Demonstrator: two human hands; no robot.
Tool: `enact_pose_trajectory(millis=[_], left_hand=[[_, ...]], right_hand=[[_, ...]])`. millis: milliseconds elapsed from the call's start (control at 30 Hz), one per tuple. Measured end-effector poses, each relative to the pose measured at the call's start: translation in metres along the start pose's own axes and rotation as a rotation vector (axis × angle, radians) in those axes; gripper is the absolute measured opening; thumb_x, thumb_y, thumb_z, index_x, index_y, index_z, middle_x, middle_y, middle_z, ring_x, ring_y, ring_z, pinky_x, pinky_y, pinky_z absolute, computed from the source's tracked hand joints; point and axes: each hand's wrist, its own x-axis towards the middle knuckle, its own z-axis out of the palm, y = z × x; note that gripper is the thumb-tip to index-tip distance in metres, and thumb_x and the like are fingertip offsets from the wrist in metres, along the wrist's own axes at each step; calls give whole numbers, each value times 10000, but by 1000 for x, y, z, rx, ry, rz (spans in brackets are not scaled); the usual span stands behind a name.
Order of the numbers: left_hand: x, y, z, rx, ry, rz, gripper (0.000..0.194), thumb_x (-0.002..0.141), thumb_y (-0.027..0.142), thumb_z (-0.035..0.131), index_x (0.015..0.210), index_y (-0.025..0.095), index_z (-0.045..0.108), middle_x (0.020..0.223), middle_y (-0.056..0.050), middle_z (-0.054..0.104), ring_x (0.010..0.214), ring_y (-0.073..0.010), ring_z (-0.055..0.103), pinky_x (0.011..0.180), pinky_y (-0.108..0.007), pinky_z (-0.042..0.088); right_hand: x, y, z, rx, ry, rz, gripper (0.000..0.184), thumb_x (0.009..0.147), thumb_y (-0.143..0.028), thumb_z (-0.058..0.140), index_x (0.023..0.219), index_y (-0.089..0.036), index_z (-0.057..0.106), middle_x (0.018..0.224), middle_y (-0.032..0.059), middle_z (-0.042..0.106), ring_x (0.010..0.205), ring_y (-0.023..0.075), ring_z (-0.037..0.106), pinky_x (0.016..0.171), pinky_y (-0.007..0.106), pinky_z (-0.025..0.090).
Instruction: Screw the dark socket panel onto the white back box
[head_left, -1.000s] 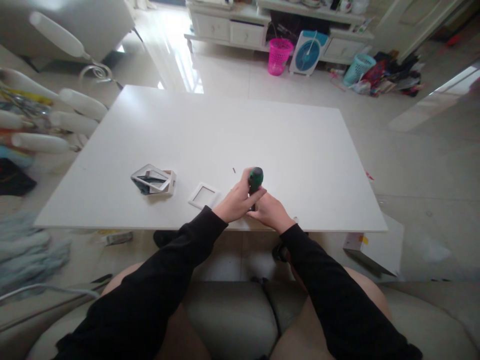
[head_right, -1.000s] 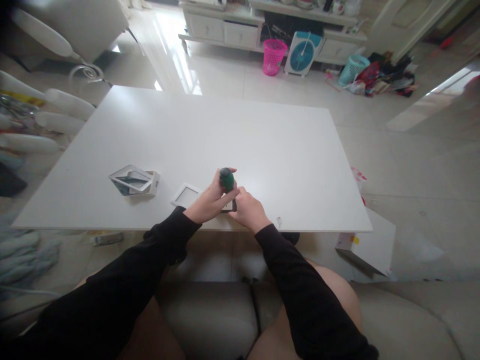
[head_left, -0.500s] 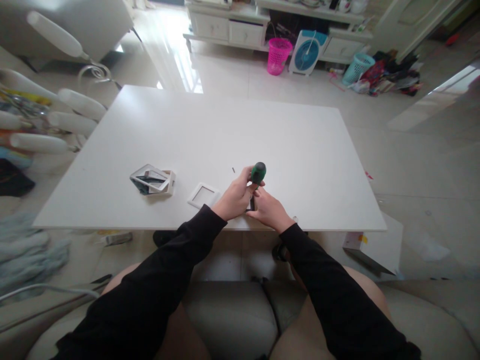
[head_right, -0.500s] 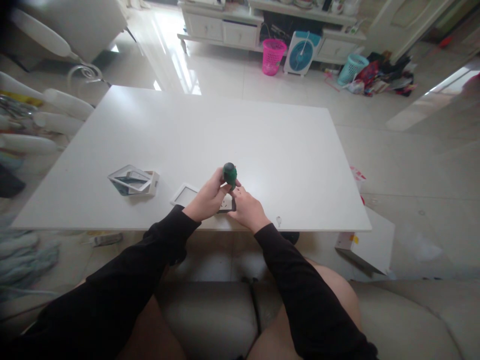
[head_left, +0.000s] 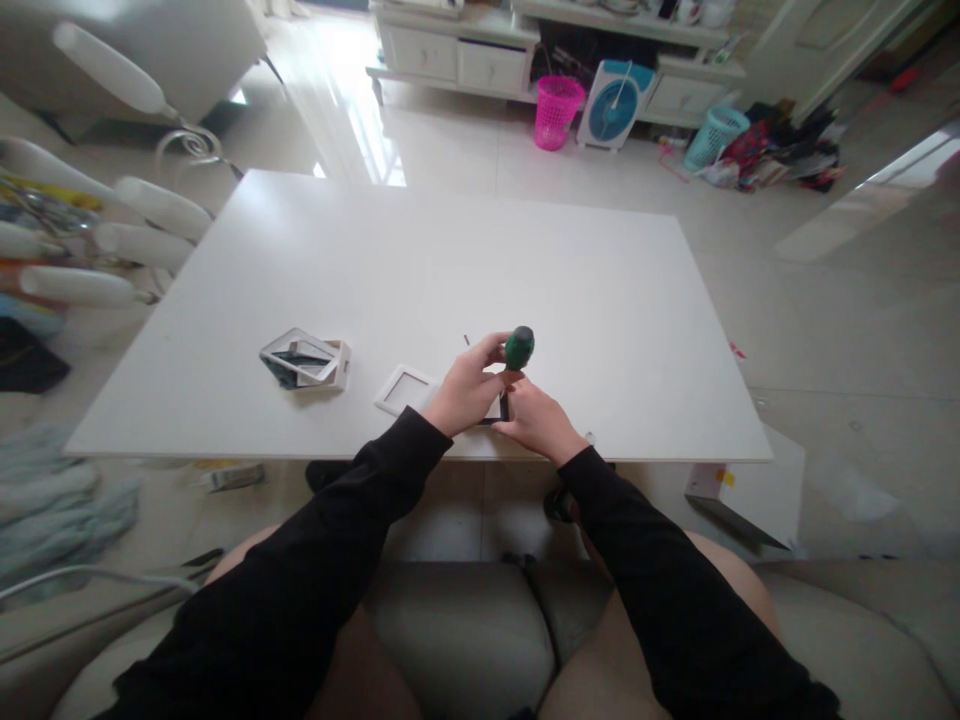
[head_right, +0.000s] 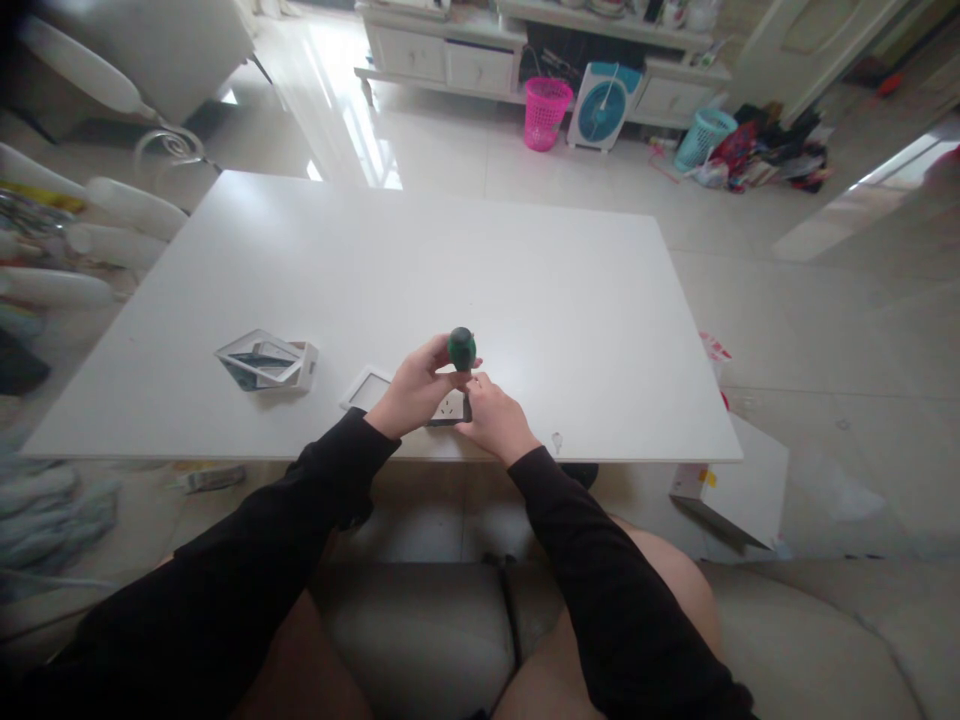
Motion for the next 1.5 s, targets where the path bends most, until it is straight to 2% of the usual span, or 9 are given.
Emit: enact_pose_trajectory(millis=[167, 433, 567, 733, 833, 967, 1300, 1433, 1500], left_hand=[[-4, 5, 0, 42, -48, 7, 226, 977, 224, 525, 1194, 174, 562, 1080, -97, 699, 930, -183, 665, 810, -329, 551], [-5, -3, 2, 40, 16, 42, 399, 935, 275, 653, 1289, 217, 478, 954, -16, 592, 822, -148, 610, 818, -332, 532], [-5, 0, 2, 11, 22, -10, 370, 888, 245, 702, 1174, 220, 468, 945, -4, 577, 771, -121, 594, 725, -286, 516], [-3, 2, 2, -18, -22, -21, 452, 870, 218, 707, 1268, 235, 494, 1108, -65, 619, 1032, -188, 646, 749, -280, 523], [-3, 4, 1, 55, -57, 23, 376, 932, 201, 611, 1295, 215, 514, 1126, -96, 665, 1104, -218, 650, 802, -315, 523], [-6, 8, 2, 26, -119, 7, 281, 994, 234, 502, 1273, 200, 491, 1119, -101, 686, 1005, -197, 669, 858, -351, 533], [-5, 0, 3, 15, 2, -47, 346, 871, 332, 746, 990, 219, 441, 887, 7, 567, 773, -147, 620, 702, -301, 526], [-2, 3, 2, 32, -4, -31, 236, 870, 281, 721, 942, 199, 512, 940, -29, 624, 899, -180, 665, 702, -283, 524], [-2, 5, 1, 114, -21, 27, 163, 903, 243, 661, 1028, 192, 569, 1028, -62, 660, 1028, -204, 663, 746, -285, 518]], right_hand=[[-1, -2, -3, 8, -7, -13, 622, 823, -247, 783, 1387, -170, 533, 1424, 161, 551, 1270, 309, 610, 1043, 419, 551], [0, -1, 1, -8, -16, 11, 616, 826, -242, 773, 1384, -125, 543, 1377, 184, 590, 1254, 314, 620, 1048, 416, 545], [0, -2, 0, -15, -16, 18, 532, 828, -262, 777, 1313, -138, 599, 1349, 175, 617, 1198, 306, 651, 1009, 405, 560], [0, -1, 0, 17, -14, 9, 545, 830, -266, 770, 1337, -156, 603, 1427, 175, 582, 1220, 306, 651, 1005, 409, 565], [0, 0, 0, 32, -5, -9, 688, 817, -246, 778, 1450, -170, 518, 1498, 176, 531, 1299, 313, 608, 1057, 424, 546], [-1, -2, 0, 12, 7, -15, 682, 813, -246, 790, 1436, -157, 525, 1487, 179, 540, 1315, 337, 597, 1047, 439, 556], [0, -1, 0, -22, -27, 14, 490, 827, -265, 795, 1276, -149, 638, 1330, 171, 636, 1207, 310, 656, 1022, 406, 553], [0, -2, -2, -7, -22, 9, 553, 833, -258, 785, 1346, -153, 610, 1365, 176, 617, 1213, 316, 654, 1018, 424, 558], [-1, -3, -3, 5, -24, 14, 613, 837, -257, 774, 1405, -149, 570, 1397, 188, 591, 1219, 318, 651, 1022, 428, 558]])
